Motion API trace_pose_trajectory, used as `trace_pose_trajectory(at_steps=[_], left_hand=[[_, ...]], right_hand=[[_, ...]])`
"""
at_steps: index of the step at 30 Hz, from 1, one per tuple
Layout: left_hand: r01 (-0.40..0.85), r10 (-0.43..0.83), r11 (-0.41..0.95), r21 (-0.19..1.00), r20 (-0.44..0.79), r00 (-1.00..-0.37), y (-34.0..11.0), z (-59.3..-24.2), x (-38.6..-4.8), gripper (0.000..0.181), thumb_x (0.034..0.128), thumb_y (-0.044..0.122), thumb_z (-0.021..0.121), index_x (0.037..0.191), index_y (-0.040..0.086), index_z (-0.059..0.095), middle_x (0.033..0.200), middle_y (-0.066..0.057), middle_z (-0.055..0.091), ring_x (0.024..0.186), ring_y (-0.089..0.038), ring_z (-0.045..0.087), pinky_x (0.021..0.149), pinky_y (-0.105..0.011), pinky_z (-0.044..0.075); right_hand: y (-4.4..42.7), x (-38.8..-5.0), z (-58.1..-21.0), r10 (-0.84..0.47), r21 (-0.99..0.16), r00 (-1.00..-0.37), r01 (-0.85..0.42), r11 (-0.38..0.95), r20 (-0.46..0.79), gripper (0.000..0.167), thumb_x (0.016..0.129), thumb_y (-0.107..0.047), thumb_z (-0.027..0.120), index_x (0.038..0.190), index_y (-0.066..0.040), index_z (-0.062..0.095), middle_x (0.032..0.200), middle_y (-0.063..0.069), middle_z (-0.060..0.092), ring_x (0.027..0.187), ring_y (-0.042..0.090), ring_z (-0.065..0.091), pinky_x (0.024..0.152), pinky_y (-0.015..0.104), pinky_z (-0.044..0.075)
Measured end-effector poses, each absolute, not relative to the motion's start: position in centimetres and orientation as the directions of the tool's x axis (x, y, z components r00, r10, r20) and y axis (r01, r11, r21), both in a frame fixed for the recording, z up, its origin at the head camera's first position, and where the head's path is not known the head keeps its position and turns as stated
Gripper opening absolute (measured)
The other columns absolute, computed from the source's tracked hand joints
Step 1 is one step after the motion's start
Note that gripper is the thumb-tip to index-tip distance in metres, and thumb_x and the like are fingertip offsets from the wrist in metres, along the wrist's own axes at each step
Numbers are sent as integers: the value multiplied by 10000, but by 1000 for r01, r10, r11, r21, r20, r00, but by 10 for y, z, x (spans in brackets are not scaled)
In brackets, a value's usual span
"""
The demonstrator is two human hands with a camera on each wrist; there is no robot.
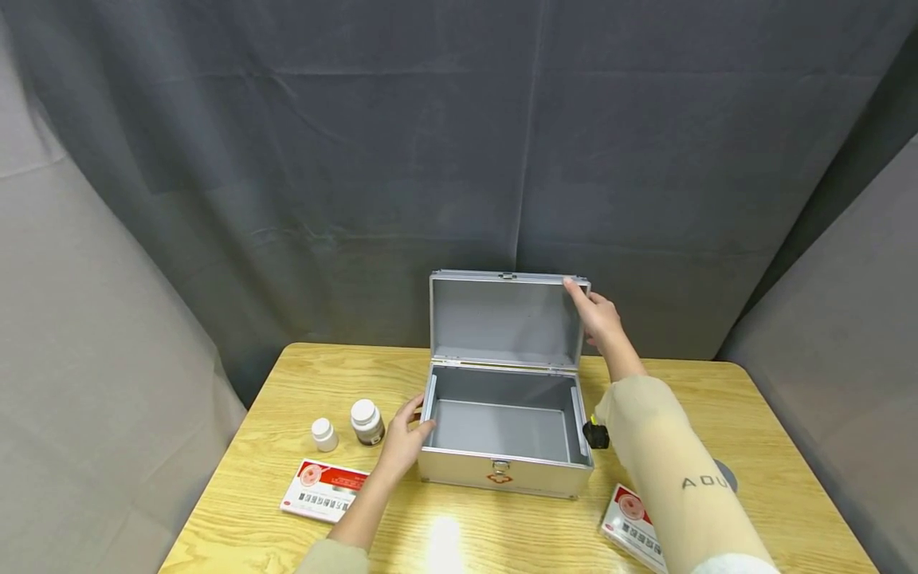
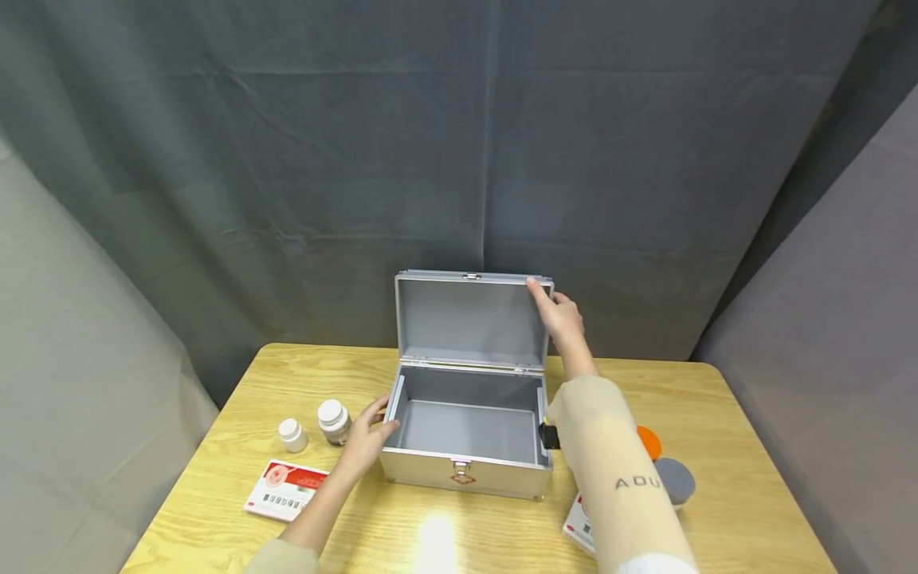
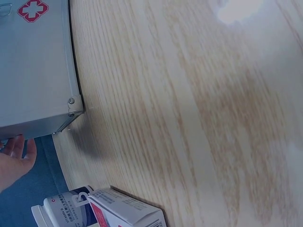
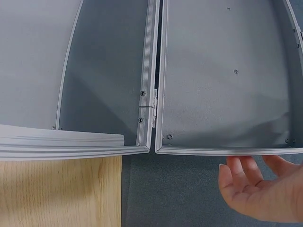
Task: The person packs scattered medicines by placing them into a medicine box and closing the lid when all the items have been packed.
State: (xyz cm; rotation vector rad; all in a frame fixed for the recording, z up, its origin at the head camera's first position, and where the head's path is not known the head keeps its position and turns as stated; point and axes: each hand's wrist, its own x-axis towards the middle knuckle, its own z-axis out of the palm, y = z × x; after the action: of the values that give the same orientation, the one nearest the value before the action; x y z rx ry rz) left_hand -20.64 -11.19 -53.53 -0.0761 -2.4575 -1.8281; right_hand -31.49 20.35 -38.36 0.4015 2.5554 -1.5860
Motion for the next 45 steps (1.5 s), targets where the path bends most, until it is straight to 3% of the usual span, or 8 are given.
trace_pose_trajectory(at_steps=[17, 26, 33, 37, 45], left_hand=[[131, 10, 288, 949, 134, -991, -109, -535, -207, 519, 802, 20, 609, 1290, -59, 451, 1240, -253, 479, 1022, -393, 528, 756, -395, 521], [109, 61, 378, 919, 93, -994, -113, -528, -208, 482, 824, 34, 579, 1285, -13, 447, 1260, -221, 467, 1049, -376, 523, 737, -367, 532], [119, 83, 498, 859, 89, -993, -114, -524, -209, 495, 838, 71, 570, 1302, -20, 423, 1280, -221, 458, 1058, -359, 523, 817, -430, 494], [130, 109, 548, 826, 84, -991, -114, -522, -210, 510, 849, 89, 562, 1322, -17, 404, 1295, -230, 448, 1046, -358, 533, 826, -449, 483], [157, 164, 742, 652, 51, -985, -117, -516, -216, 522, 859, 205, 531, 1315, -23, 419, 1304, -217, 468, 1173, -377, 466, 961, -496, 380]], right_hand=[[207, -313, -386, 182, -860, -962, 263, 437, -202, 989, 788, -743, 330, 1462, -46, 136, 1453, 259, 211, 1205, 448, 381, 955, 560, 358], [207, -310, -383, 115, -854, -973, 231, 467, -201, 972, 815, -726, 279, 1453, -9, 126, 1436, 272, 229, 1147, 425, 408, 959, 548, 359], [216, -294, -394, -10, -873, -993, 98, 477, -117, 864, 894, -613, 289, 1447, 16, 76, 1426, 295, 219, 1207, 443, 359, 980, 552, 331], [219, -277, -405, -43, -824, -999, -17, 566, -9, 804, 927, -510, 360, 1433, 48, 77, 1357, 347, 289, 1213, 472, 354, 973, 558, 327], [223, -237, -427, -131, -757, -981, -196, 624, 145, 672, 923, -341, 502, 1393, 44, 213, 1285, 351, 331, 1135, 516, 379, 916, 592, 351]])
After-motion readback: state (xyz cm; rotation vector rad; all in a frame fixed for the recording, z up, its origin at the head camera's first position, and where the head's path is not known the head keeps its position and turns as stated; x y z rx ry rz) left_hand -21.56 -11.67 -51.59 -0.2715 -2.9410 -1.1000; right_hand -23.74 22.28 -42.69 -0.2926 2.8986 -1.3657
